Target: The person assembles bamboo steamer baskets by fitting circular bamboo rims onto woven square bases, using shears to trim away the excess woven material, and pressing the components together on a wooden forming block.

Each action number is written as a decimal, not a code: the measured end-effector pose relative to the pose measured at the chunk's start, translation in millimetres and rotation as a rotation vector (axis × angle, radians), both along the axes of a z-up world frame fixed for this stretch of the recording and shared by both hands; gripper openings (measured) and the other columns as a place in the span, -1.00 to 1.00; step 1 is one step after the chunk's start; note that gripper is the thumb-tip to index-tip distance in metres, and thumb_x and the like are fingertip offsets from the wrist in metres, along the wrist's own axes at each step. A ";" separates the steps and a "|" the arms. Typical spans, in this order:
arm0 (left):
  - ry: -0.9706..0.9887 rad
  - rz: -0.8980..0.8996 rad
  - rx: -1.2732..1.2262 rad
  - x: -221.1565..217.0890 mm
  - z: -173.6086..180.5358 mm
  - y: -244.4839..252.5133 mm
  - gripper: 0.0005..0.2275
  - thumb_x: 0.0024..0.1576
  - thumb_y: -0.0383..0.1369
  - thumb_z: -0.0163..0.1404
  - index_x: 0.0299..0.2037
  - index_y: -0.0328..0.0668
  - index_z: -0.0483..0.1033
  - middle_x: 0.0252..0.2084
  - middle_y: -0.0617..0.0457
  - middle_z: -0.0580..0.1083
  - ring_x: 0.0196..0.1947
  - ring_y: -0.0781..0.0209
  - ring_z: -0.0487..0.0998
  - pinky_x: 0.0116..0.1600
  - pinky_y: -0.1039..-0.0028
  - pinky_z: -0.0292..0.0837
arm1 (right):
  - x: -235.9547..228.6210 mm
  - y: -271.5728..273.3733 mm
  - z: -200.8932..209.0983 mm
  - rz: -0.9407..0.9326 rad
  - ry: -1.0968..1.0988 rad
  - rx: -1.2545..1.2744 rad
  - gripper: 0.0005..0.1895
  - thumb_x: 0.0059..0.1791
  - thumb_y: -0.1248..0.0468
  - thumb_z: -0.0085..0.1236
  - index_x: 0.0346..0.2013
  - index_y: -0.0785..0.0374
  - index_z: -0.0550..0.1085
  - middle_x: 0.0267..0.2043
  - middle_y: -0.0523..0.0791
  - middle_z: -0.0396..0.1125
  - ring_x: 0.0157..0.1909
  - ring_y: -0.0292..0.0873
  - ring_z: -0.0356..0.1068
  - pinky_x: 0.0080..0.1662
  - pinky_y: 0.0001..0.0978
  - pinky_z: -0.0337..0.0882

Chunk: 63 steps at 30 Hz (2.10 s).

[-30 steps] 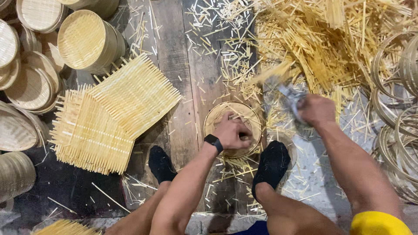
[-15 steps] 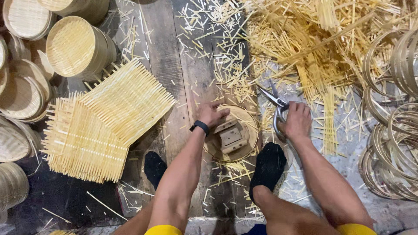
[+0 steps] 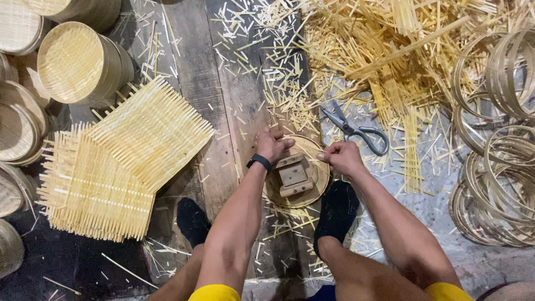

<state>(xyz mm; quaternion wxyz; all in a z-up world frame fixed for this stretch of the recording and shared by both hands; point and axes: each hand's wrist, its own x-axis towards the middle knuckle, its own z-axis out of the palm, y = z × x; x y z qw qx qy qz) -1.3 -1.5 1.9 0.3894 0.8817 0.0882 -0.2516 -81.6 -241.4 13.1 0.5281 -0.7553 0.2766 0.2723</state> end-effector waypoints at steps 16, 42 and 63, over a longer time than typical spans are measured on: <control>0.203 0.446 -0.216 -98.1 -41.7 113.9 -0.71 -0.06 -0.35 0.37 -0.20 -0.37 0.67 -0.35 -0.03 0.65 -0.39 0.18 0.62 -0.25 0.34 0.56 | -50.2 -6.9 -18.1 -0.019 0.001 0.093 -0.69 -0.13 0.29 0.41 -0.20 0.44 0.57 -0.36 -0.01 0.53 -0.39 -0.23 0.52 -0.35 -0.39 0.57; 0.349 0.900 -0.753 -157.0 7.0 40.0 -0.82 0.20 -0.47 0.03 -0.06 -0.45 0.48 -0.15 -0.15 0.59 -0.16 -0.01 0.65 -0.14 0.26 0.69 | -64.9 46.6 20.5 -0.218 0.174 0.282 -0.63 0.03 0.23 0.18 -0.12 0.59 0.53 -0.26 0.17 0.51 -0.33 0.01 0.55 -0.29 -0.27 0.58; -0.430 0.116 -0.101 -66.5 158.0 9.4 -0.43 0.39 0.18 -0.28 0.22 -0.14 0.48 -0.01 -0.14 0.54 -0.19 0.21 0.60 -0.13 0.35 0.47 | -25.9 80.4 119.0 0.030 -0.324 -0.069 -0.42 -0.25 0.09 0.46 -0.09 0.42 0.55 -0.18 -0.01 0.57 -0.18 -0.15 0.58 -0.09 -0.28 0.55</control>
